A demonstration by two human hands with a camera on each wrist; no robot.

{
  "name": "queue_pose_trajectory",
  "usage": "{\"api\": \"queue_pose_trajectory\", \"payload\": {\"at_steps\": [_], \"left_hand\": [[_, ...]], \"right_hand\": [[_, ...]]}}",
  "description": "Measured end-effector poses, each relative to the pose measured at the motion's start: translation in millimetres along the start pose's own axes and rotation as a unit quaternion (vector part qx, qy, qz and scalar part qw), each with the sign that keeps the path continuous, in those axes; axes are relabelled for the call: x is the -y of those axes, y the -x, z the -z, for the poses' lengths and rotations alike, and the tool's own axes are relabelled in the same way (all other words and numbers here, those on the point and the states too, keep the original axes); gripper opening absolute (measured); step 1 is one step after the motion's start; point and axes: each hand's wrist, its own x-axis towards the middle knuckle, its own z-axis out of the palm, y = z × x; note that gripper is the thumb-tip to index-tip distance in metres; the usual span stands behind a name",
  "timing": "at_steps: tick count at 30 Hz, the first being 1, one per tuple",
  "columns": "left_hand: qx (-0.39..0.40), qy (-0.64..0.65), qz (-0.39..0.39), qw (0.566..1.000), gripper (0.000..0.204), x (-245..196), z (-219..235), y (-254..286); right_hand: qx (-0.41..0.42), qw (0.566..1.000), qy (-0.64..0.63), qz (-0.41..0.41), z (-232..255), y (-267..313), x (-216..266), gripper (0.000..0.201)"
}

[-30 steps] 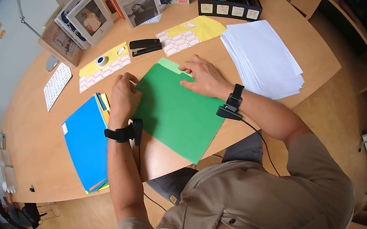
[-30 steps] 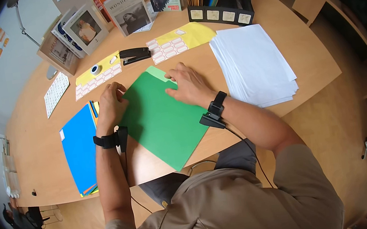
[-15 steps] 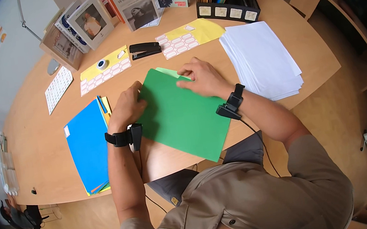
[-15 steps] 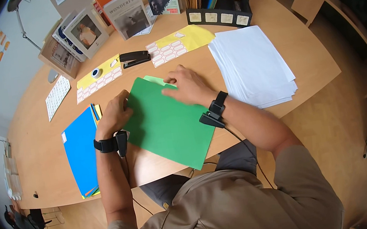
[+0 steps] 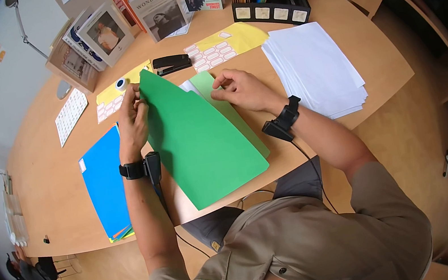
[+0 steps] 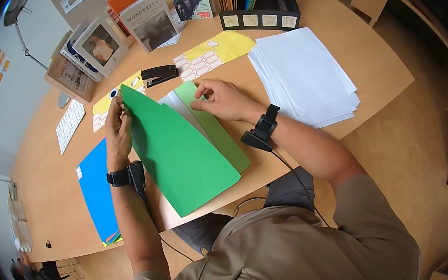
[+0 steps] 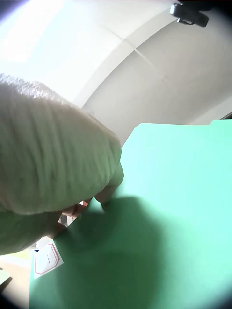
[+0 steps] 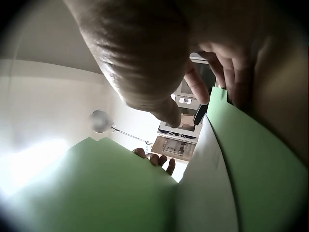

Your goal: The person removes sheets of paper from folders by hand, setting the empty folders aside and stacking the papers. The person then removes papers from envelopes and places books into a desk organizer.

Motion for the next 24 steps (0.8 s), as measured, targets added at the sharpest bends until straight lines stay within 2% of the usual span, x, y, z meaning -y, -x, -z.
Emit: {"api": "queue_pose_trajectory", "payload": {"at_steps": [3, 6, 7, 9, 11, 13, 15, 17, 19, 21, 22, 23, 24], "left_hand": [[-0.008, 0.004, -0.01, 1.0, 0.026, 6, 1, -1], [0.007, 0.001, -0.004, 1.0, 0.021, -3, -9, 0], [0.017, -0.003, 0.003, 1.0, 0.016, -7, -13, 0], [0.01, -0.05, 0.0, 0.999, 0.014, 0, -17, -1], [-0.005, -0.144, -0.008, 0.99, 0.014, 10, -21, -1], [-0.008, -0.154, -0.01, 0.988, 0.014, 16, -25, 0], [-0.011, -0.164, -0.013, 0.986, 0.014, 16, -22, 0], [0.086, -0.122, 0.16, 0.976, 0.011, 7, -15, -2], [0.084, -0.095, 0.15, 0.981, 0.01, 9, -14, 0], [0.082, -0.067, 0.138, 0.985, 0.009, 13, -14, 1], [0.062, -0.056, 0.104, 0.991, 0.005, 14, -15, 1], [0.041, -0.044, 0.068, 0.996, 0.002, 15, -16, 1], [0.04, -0.044, 0.068, 0.996, 0.002, 16, -16, 0]], "right_hand": [[0.046, 0.997, -0.049, 0.033, -5, -7, -24, 0.036], [0.082, 0.996, -0.022, 0.016, -8, 3, -2, 0.039], [0.082, 0.996, -0.023, 0.016, -11, 2, -5, 0.039], [0.042, 0.986, -0.147, 0.061, -17, -1, -11, 0.045], [0.031, 0.982, -0.17, 0.071, -18, 1, -5, 0.045], [0.022, 0.978, -0.193, 0.08, -18, 2, -1, 0.046], [0.015, 0.982, -0.162, 0.095, -17, 3, 0, 0.043], [0.024, 0.989, -0.113, 0.09, -15, 3, -3, 0.043], [0.033, 0.994, -0.064, 0.084, -12, 3, -2, 0.043], [0.032, 0.999, 0.001, 0.035, -10, 4, 5, 0.045], [0.033, 0.999, 0.001, 0.036, -11, 4, 3, 0.045], [0.035, 0.996, -0.039, 0.07, -14, 2, -2, 0.045], [0.038, 0.991, -0.08, 0.104, -16, 1, -5, 0.045]]}}
